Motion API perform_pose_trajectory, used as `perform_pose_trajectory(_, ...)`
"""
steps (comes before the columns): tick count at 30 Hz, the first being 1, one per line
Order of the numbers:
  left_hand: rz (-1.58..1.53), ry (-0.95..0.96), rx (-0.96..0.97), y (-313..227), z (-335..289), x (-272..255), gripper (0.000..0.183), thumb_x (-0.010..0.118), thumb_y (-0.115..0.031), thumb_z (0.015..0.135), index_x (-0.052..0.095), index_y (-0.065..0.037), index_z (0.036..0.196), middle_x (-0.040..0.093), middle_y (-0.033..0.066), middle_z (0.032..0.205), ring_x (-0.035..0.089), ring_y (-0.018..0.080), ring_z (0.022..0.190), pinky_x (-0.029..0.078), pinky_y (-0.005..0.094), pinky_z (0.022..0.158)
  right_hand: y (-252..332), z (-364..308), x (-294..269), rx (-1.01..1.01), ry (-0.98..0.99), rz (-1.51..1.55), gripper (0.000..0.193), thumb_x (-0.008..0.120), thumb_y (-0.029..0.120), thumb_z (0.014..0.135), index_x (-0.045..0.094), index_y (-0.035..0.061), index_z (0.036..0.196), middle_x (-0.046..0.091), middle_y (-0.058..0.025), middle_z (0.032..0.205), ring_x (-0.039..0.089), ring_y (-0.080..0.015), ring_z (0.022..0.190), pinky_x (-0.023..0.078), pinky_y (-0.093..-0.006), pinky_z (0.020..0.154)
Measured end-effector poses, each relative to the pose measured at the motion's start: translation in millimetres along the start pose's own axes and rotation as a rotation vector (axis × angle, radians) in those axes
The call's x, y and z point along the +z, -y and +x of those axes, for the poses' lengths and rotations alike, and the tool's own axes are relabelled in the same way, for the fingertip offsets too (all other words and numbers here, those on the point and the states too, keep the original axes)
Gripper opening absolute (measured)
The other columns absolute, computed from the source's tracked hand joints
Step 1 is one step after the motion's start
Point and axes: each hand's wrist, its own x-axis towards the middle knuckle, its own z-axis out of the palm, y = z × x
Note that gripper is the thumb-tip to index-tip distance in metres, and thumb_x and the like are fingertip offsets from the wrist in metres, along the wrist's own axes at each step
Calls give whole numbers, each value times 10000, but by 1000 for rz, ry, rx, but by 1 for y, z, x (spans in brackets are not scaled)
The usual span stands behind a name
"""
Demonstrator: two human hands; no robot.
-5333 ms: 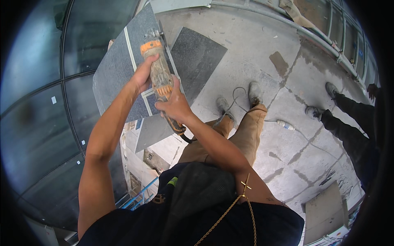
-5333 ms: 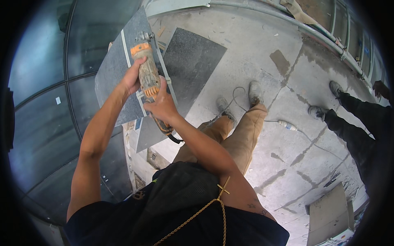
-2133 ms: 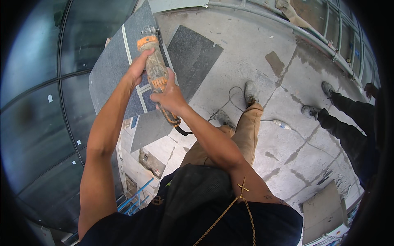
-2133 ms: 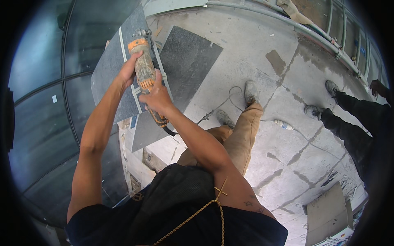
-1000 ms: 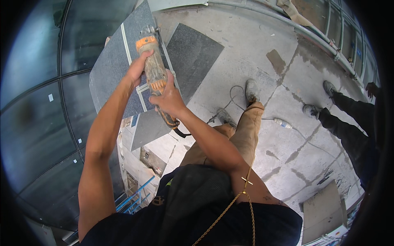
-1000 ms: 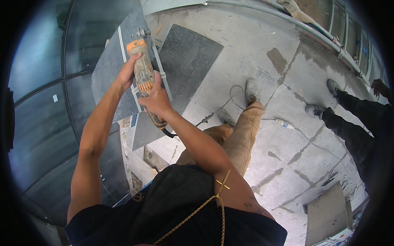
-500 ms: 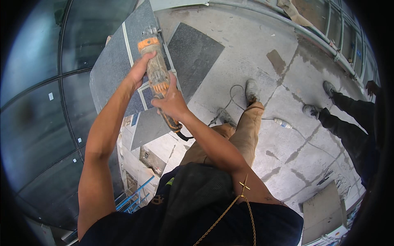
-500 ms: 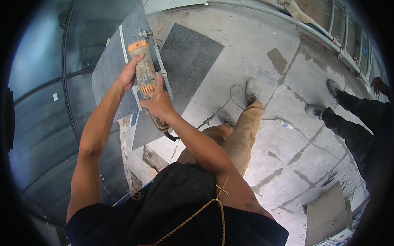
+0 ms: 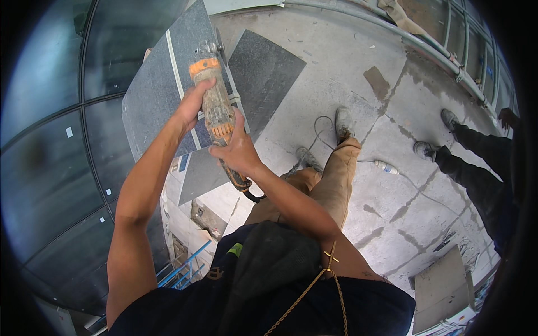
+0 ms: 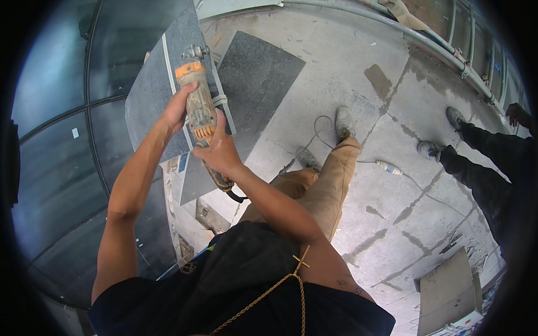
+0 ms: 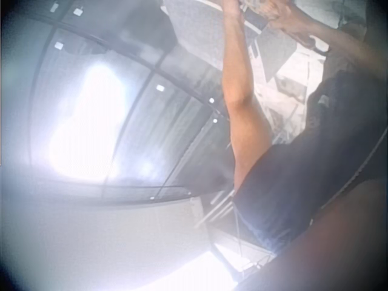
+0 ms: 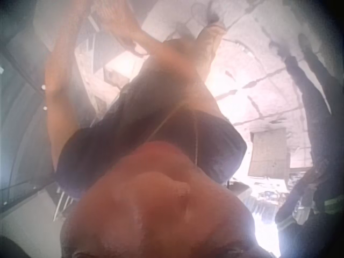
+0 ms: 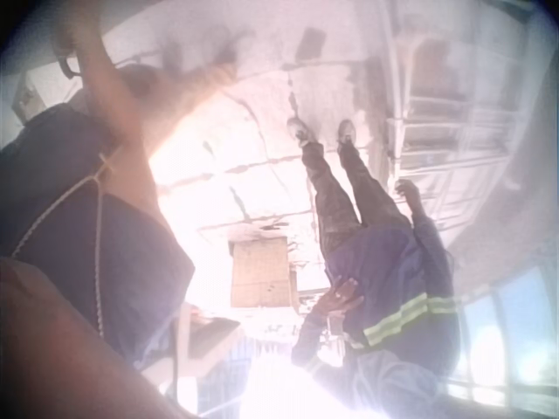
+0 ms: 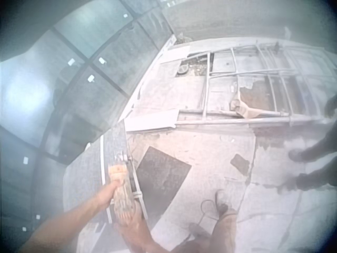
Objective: The person uses an angle grinder to grind the edge of a large stone tile. A coworker assists by holding the tile steady while the person continues grinding along the marked line.
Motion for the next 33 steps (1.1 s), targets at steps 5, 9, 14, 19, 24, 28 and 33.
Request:
perform_pose_trajectory(5,-15,-9,6,1,0,1,959,666,-642,890,478,93,1474,560,286,1432,518,381,1371,347,469,1197,2,0,0,13,3,-4,1086,755,66,819,4,50,1603,637,-278,1190,730,-274,737,613,-379,589)
perform_pose_trajectory(9,-29,-25,6,3,7,-4,962,670,-644,886,476,89,1478,568,275,1427,540,372,1347,359,464,1185,-2,6,0,-33,7,6,1096,750,73,822,-14,43,1607,639,-274,1173,728,-270,721,612,-374,585)
perform_pose_trajectory(14,-14,-39,27,-7,14,-6,984,676,-657,876,465,83,1488,576,263,1416,546,362,1336,372,460,1166,-8,23,1,-63,-6,-6,1105,747,72,798,-4,33,1608,654,-268,1154,737,-291,751,616,-383,596)
perform_pose_trajectory(19,12,-83,27,-16,28,-11,981,673,-666,872,475,78,1481,585,258,1402,554,348,1327,386,452,1146,9,37,-2,-2,0,41,1128,734,75,752,11,18,1616,690,-258,1126,753,-326,806,633,-386,629)
perform_pose_trajectory(24,-6,-43,30,-14,36,-15,1007,667,-679,867,455,76,1499,575,264,1423,558,357,1326,383,459,1151,18,39,-4,58,17,24,1132,735,81,760,4,21,1622,677,-263,1153,749,-309,818,631,-374,622)
perform_pose_trajectory(28,-12,-50,14,-15,24,-3,998,668,-670,871,454,78,1496,576,269,1422,562,371,1331,397,474,1152,13,29,-7,68,20,40,1114,748,19,809,-15,40,1621,583,-273,1278,716,-268,848,616,-346,579)
perform_pose_trajectory(33,-40,-19,13,-10,15,-2,992,674,-652,876,445,84,1501,559,284,1437,556,386,1343,413,488,1149,18,16,-6,53,31,25,1106,747,21,808,-7,34,1617,599,-271,1257,719,-263,809,615,-356,593)
